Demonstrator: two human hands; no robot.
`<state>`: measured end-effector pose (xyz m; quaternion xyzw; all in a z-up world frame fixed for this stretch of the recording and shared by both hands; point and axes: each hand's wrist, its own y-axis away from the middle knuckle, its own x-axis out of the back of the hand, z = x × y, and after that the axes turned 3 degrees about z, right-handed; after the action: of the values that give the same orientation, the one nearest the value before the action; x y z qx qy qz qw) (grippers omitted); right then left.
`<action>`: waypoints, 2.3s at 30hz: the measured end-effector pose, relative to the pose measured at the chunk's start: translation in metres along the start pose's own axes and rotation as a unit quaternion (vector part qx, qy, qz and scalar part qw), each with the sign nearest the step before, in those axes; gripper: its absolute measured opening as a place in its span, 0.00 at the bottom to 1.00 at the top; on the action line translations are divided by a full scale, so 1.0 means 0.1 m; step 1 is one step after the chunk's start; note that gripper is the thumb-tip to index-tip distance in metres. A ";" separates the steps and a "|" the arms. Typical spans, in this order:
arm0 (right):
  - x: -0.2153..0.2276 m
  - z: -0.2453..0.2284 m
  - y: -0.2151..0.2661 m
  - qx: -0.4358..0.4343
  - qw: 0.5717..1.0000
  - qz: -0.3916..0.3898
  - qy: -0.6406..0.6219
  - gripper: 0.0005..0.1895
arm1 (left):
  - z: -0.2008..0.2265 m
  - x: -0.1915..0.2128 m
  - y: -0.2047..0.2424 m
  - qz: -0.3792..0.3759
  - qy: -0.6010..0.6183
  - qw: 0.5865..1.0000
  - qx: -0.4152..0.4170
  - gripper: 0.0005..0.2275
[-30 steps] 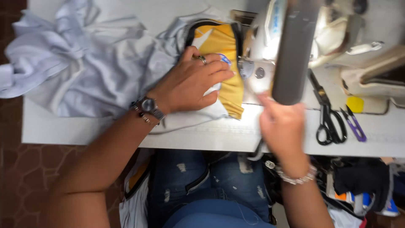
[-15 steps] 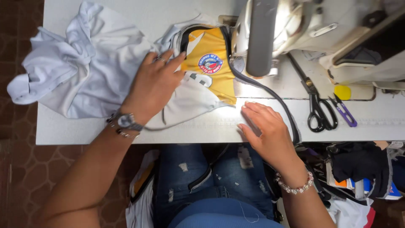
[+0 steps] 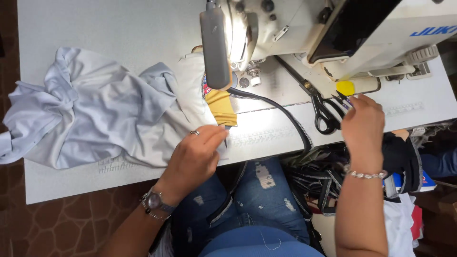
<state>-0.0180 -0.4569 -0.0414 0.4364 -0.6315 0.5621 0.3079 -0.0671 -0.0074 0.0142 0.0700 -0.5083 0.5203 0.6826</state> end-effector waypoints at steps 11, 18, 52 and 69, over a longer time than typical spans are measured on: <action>0.28 -0.49 0.12 -0.074 0.990 0.067 -0.097 0.07 | 0.01 -0.32 -0.14 0.044 -0.041 0.990 0.127 0.23; 0.60 -1.69 0.13 -0.123 0.926 -0.174 -0.313 0.12 | -0.06 -0.25 -0.01 0.028 0.006 0.992 0.122 0.18; 0.27 -2.68 0.00 0.025 0.929 -0.324 -0.179 0.19 | 0.03 -0.14 -0.05 0.089 0.059 0.974 0.198 0.05; 0.43 -0.93 -0.18 0.033 0.995 -0.026 -0.088 0.18 | 0.21 0.51 0.31 0.037 -0.031 0.992 -0.116 0.02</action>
<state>-0.0295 -0.3749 0.0214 0.5103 -0.6254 0.5341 0.2514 -0.1079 0.0263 0.0501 -0.0123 -0.5882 0.4802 0.6506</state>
